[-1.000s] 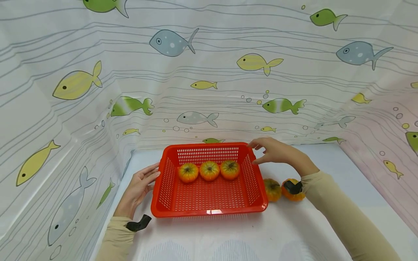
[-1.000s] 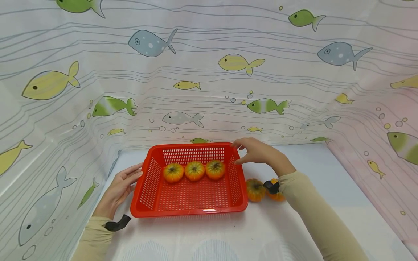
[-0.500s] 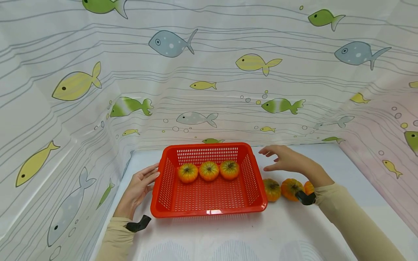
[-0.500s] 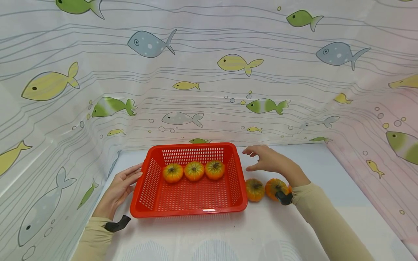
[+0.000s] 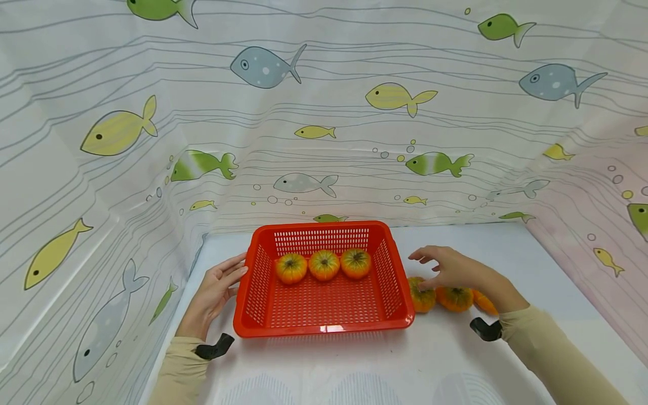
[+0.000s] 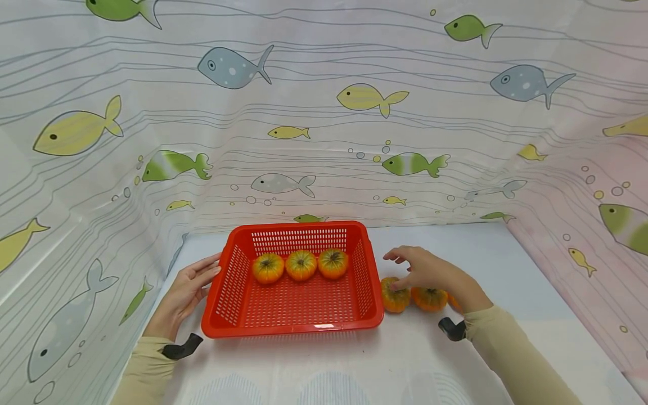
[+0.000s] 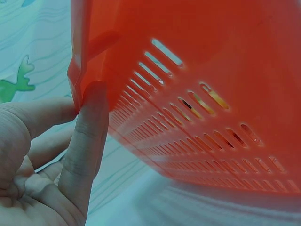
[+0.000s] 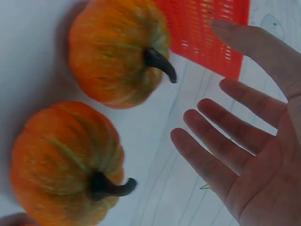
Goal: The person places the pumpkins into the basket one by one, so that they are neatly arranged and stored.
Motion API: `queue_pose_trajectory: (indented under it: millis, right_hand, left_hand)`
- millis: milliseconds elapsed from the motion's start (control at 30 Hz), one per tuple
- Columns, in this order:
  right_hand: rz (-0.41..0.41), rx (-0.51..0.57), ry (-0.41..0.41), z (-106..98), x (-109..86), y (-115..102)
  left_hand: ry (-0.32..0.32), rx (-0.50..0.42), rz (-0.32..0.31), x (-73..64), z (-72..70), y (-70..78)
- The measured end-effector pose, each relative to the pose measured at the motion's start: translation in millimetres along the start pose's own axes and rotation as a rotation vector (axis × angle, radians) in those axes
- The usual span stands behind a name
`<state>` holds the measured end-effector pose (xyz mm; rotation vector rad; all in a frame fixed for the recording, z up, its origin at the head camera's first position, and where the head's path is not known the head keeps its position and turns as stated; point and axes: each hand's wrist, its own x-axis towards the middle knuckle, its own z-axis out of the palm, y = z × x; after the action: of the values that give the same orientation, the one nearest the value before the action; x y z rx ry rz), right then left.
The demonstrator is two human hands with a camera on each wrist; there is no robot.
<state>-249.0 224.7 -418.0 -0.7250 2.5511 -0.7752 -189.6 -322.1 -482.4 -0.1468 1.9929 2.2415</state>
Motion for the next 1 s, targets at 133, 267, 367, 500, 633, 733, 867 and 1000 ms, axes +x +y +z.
queue_pose_trajectory:
  millis: [133, 267, 367, 500, 633, 733, 867, 1000]
  right_hand:
    - [-0.002, 0.010, -0.018, 10, -4.8, 6]
    - [-0.006, 0.016, -0.031, 19, -8.0, 11]
    - [-0.020, 0.013, -0.032, 24, -9.3, 14]
    - [-0.026, 0.004, -0.031, 29, -9.1, 18]
    - [-0.021, -0.014, -0.029, 33, -8.2, 20]
    - [-0.027, -0.022, -0.024, 34, -7.9, 23]
    - [-0.031, -0.032, -0.019, 35, -7.8, 25]
    - [-0.031, -0.037, -0.019, 36, -7.8, 26]
  left_hand:
    - [0.003, 0.009, -0.001, -0.2, 0.6, 0.8]
    - [0.005, 0.006, -0.002, -0.4, 0.9, 1.0]
    - [0.005, 0.000, -0.002, -0.6, 0.8, 0.7]
    - [0.003, -0.004, -0.003, -0.7, 0.4, 0.3]
    - [0.002, -0.004, -0.003, -0.5, -0.1, 0.0]
    - [0.001, 0.000, -0.001, -0.3, -0.3, -0.1]
    - [0.001, 0.005, -0.001, 0.0, -0.3, -0.2]
    - [0.003, 0.007, 0.003, 0.5, -0.5, -0.8]
